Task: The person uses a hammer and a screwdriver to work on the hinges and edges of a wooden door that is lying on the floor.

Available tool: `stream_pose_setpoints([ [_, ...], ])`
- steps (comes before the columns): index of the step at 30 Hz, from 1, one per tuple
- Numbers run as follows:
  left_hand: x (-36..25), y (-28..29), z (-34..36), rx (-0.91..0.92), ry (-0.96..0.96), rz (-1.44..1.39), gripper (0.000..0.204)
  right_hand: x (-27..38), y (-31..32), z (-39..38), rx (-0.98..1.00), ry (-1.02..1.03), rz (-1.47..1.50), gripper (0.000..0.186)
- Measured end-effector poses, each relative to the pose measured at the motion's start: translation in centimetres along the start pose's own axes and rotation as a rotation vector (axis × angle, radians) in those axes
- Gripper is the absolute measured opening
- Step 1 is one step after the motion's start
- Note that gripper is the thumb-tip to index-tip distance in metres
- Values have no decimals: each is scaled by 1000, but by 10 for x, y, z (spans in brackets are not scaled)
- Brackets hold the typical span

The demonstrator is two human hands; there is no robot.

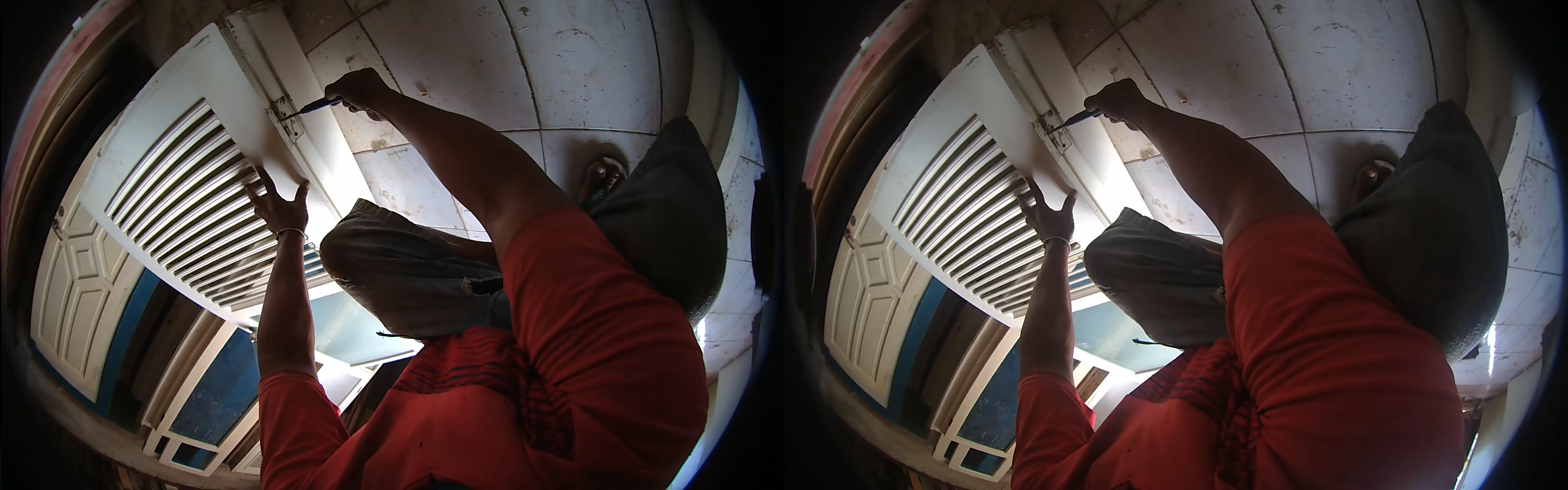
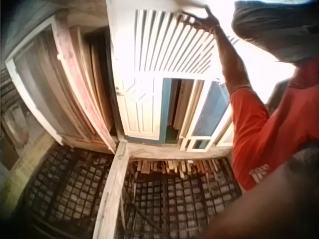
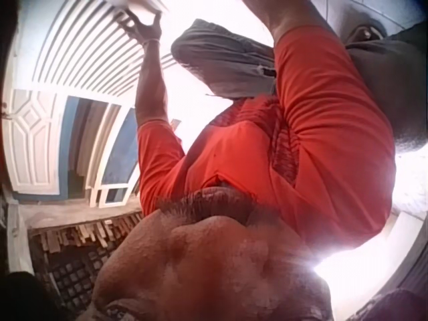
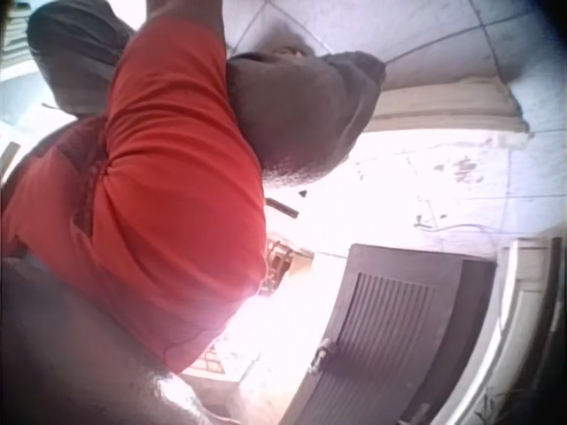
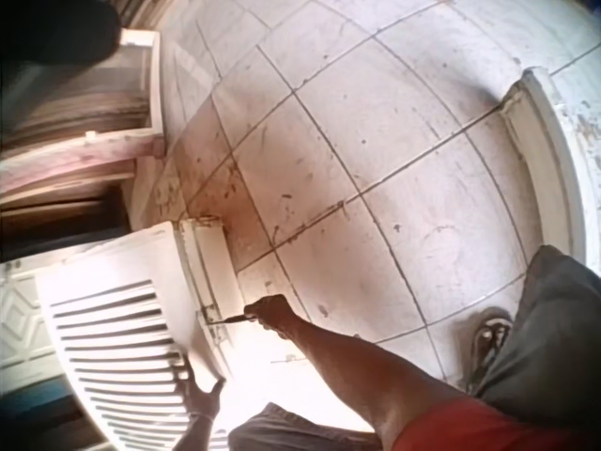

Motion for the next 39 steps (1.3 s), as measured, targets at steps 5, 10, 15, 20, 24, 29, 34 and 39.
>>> stream_pose_setpoints([
  [5, -5, 5, 6, 2, -6, -5, 108, -3, 5, 4, -17, 3, 24, 19],
  [10, -2, 3, 4, 26, 16, -3, 109, 0, -1, -6, 12, -17, 14, 18],
  [15, 1, 2, 0, 3, 3, -11, 109, 1, -5, 0, -44, -5, -251, 18],
  [20, -4, 5, 9, 15, -5, -3, 109, 20, -6, 31, -238, 511, -970, 15],
  [24, 0, 5, 6, 16, 31, -56, 110, 33, -2, 17, -327, 736, -805, 19],
  [29, 3, 2, 4, 1, 8, -24, 109, 38, -23, -7, -301, 660, -965, 27],
  [34, 2, 2, 2, 16, 34, -43, 110, 42, -26, -25, -328, 579, -1044, 33],
  [39, -4, 8, 4, 43, 78, -76, 111, 35, -17, -17, -265, 411, -767, 40],
])
Point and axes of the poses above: each hand's wrist, its own z-axis towards the middle knuckle, its own y-axis out of the back of the hand, x = y × z, the point moved 8 cm from there along z, towards the middle knuckle, and after that the axes turned 13 degrees about -y, right-handed, at the moved point
